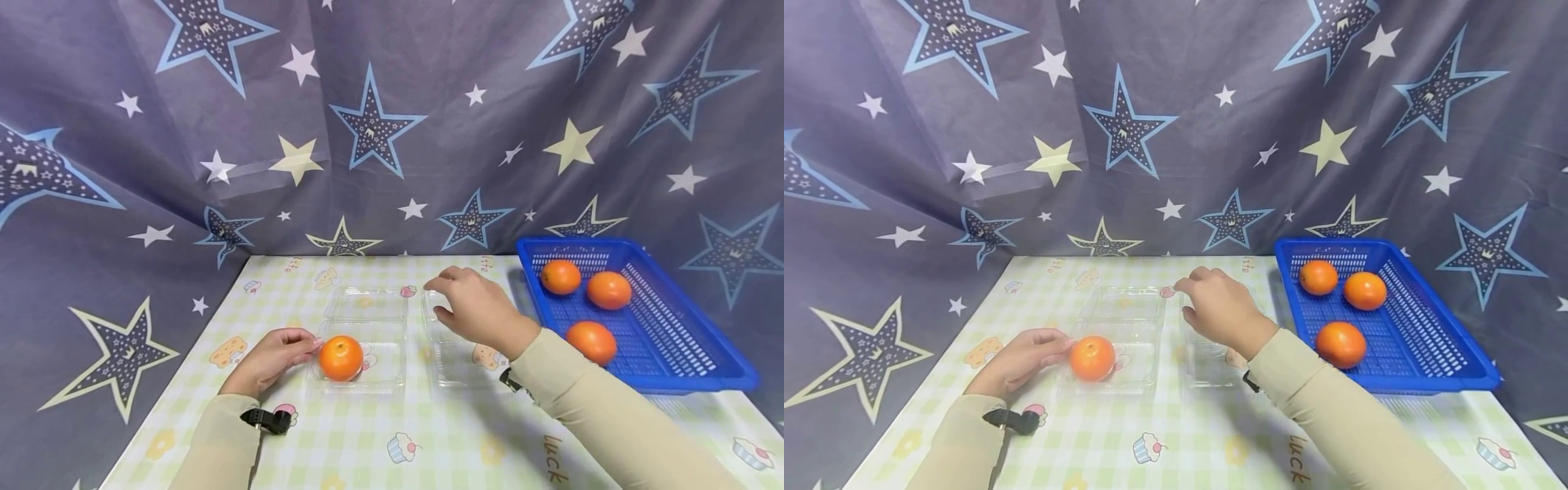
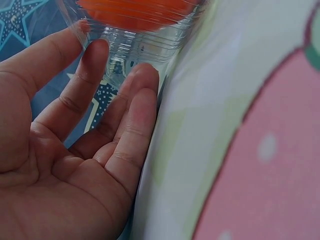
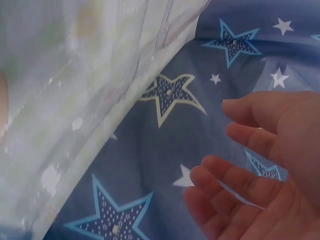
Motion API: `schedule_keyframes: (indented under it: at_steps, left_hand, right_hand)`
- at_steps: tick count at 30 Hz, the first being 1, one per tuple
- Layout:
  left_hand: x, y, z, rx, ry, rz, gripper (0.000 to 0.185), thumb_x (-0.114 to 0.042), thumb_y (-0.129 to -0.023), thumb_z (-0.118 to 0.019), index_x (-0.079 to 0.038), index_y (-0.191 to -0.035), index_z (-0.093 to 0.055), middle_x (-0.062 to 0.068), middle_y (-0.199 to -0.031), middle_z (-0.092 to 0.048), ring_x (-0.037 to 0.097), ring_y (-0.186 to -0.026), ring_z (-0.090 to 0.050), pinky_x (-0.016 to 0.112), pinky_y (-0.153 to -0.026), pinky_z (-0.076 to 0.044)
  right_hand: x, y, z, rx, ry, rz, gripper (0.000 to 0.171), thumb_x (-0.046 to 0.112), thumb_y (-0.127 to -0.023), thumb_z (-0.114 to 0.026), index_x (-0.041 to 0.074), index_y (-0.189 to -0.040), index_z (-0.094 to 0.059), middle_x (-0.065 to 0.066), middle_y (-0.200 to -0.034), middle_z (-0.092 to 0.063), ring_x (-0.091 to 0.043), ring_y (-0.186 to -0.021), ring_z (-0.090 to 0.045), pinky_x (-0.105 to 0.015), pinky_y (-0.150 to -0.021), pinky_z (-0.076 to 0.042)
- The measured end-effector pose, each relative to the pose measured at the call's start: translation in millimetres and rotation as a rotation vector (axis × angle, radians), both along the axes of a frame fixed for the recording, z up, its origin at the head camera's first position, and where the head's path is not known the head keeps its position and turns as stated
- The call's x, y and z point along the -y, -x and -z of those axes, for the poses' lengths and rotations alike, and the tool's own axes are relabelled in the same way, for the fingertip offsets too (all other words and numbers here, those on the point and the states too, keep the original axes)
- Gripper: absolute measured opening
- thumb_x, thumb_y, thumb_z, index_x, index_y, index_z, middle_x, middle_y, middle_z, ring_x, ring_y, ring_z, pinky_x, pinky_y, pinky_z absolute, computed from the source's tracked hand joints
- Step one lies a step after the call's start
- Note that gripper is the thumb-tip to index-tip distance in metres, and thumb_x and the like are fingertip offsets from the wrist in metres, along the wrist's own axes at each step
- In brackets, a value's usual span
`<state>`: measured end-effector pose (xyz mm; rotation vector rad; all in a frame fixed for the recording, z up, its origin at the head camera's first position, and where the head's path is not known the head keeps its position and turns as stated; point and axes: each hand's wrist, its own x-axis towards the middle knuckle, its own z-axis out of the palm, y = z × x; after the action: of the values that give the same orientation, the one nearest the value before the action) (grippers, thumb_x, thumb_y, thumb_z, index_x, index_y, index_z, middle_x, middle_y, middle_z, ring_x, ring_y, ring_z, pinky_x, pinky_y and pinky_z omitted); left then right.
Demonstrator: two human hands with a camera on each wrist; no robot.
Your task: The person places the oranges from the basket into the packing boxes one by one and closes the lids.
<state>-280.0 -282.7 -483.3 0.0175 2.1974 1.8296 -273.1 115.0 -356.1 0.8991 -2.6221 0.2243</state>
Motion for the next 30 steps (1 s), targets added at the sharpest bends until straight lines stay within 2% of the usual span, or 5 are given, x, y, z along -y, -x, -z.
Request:
schedule_keyframes:
  at_steps: [6, 12, 18, 23, 30]
  left_hand:
    - [-1, -0.7, -1.5, -0.011, 0.004, 0.017, 0.026, -0.023, -0.095, -0.077, -0.001, -0.108, -0.073, 0.003, -0.108, -0.071, 0.015, -0.097, -0.068, 0.026, -0.089, -0.060]
    - [-1, -1.3, -1.4, -0.016, -0.003, 0.018, 0.024, -0.023, -0.096, -0.076, -0.001, -0.106, -0.073, 0.004, -0.110, -0.072, 0.016, -0.098, -0.068, 0.027, -0.089, -0.060]
    - [0, -1.4, -1.2, -0.014, -0.004, 0.011, 0.025, -0.023, -0.095, -0.077, -0.001, -0.105, -0.073, 0.005, -0.111, -0.072, 0.016, -0.098, -0.068, 0.027, -0.090, -0.060]
    - [0, -0.9, 0.2, -0.007, 0.004, 0.008, 0.025, -0.023, -0.095, -0.077, -0.001, -0.105, -0.073, 0.006, -0.112, -0.071, 0.016, -0.099, -0.068, 0.027, -0.090, -0.060]
    - [1, -0.9, 0.1, -0.021, 0.001, 0.020, 0.027, -0.024, -0.096, -0.076, 0.000, -0.107, -0.072, 0.006, -0.113, -0.071, 0.016, -0.099, -0.068, 0.027, -0.091, -0.059]
  right_hand:
    - [-19, 6.4, -8.6, -0.008, -0.011, 0.038, 0.037, 0.023, -0.088, -0.081, 0.017, -0.124, -0.073, -0.008, -0.119, -0.070, -0.027, -0.104, -0.068, -0.044, -0.084, -0.061]
    - [-35, 9.0, -13.6, -0.005, -0.016, 0.085, 0.035, 0.025, -0.090, -0.079, 0.018, -0.124, -0.073, -0.008, -0.120, -0.069, -0.029, -0.103, -0.067, -0.045, -0.076, -0.061]
    - [-47, 10.5, -15.6, 0.003, -0.015, 0.113, 0.037, 0.026, -0.090, -0.079, 0.017, -0.124, -0.073, -0.011, -0.124, -0.069, -0.035, -0.110, -0.066, -0.053, -0.089, -0.058]
    - [-59, 12.3, -18.0, 0.018, 0.000, 0.132, 0.038, 0.025, -0.090, -0.079, 0.016, -0.126, -0.072, -0.012, -0.125, -0.068, -0.036, -0.110, -0.064, -0.053, -0.086, -0.059]
    - [-78, 16.0, -18.4, 0.025, 0.004, 0.164, 0.036, 0.024, -0.090, -0.079, 0.016, -0.124, -0.073, -0.013, -0.123, -0.068, -0.037, -0.108, -0.064, -0.054, -0.092, -0.057]
